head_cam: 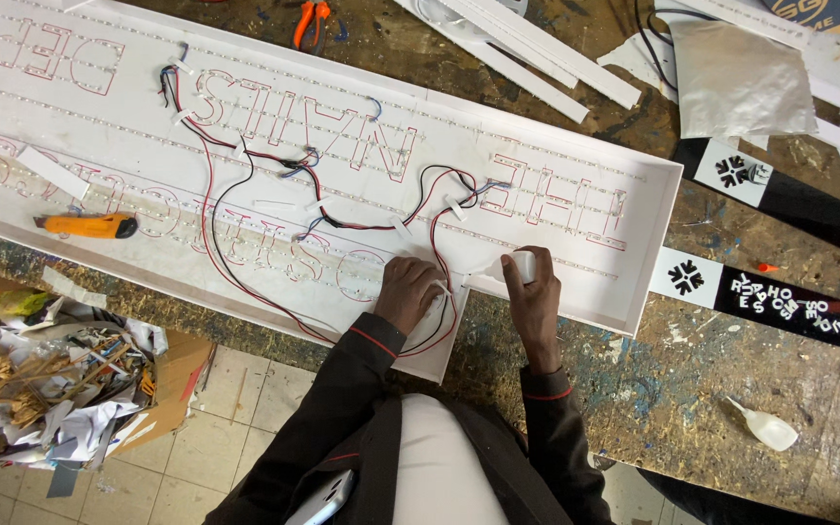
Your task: The person assembles a neon sign by hand, connecting red and black wires to LED strips mounted on a white board with red letter outlines. They use a utility knife to cut a white plastic strip and continue wiring the components.
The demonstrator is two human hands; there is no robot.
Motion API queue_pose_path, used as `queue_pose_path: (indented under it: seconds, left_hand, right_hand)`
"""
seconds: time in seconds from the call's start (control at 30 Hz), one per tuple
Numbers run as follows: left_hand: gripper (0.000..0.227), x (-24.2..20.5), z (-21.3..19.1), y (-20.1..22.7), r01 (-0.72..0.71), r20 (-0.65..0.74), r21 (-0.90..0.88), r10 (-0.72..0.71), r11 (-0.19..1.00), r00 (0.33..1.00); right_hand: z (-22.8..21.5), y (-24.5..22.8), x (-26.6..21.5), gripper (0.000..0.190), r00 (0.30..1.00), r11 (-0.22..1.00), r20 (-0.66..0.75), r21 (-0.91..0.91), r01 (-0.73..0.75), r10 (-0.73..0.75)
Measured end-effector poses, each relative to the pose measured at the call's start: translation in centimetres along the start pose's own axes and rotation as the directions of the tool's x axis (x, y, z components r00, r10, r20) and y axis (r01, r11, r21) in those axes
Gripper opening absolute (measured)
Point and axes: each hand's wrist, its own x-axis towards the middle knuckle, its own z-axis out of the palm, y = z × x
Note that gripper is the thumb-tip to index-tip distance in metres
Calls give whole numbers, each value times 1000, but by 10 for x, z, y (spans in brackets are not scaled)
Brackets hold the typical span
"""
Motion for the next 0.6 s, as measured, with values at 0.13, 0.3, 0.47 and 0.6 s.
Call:
queue_pose_path:
  seconds: [0.13,0.3,0.47,0.6]
  left_hand:
    - [19,-4,-8,11,176,-10,-294,-187,939,982]
    - [7,-8,-25,0,224,7,-243,-229,944,973]
    - [15,0,-33,8,270,-41,-296,-294,916,955]
    - [27,0,-35,10,302,-136,-319,-358,899,924]
  right_hand:
    - [8,-15,-6,37,999,1000,47,-15,10,-9]
    - [10,-18,-7,41,997,999,76,-24,-25,27]
    - [12,-11,-5,37,997,1000,72,-21,-23,24]
    - [11,-17,-7,36,998,1000,64,-1,-20,20]
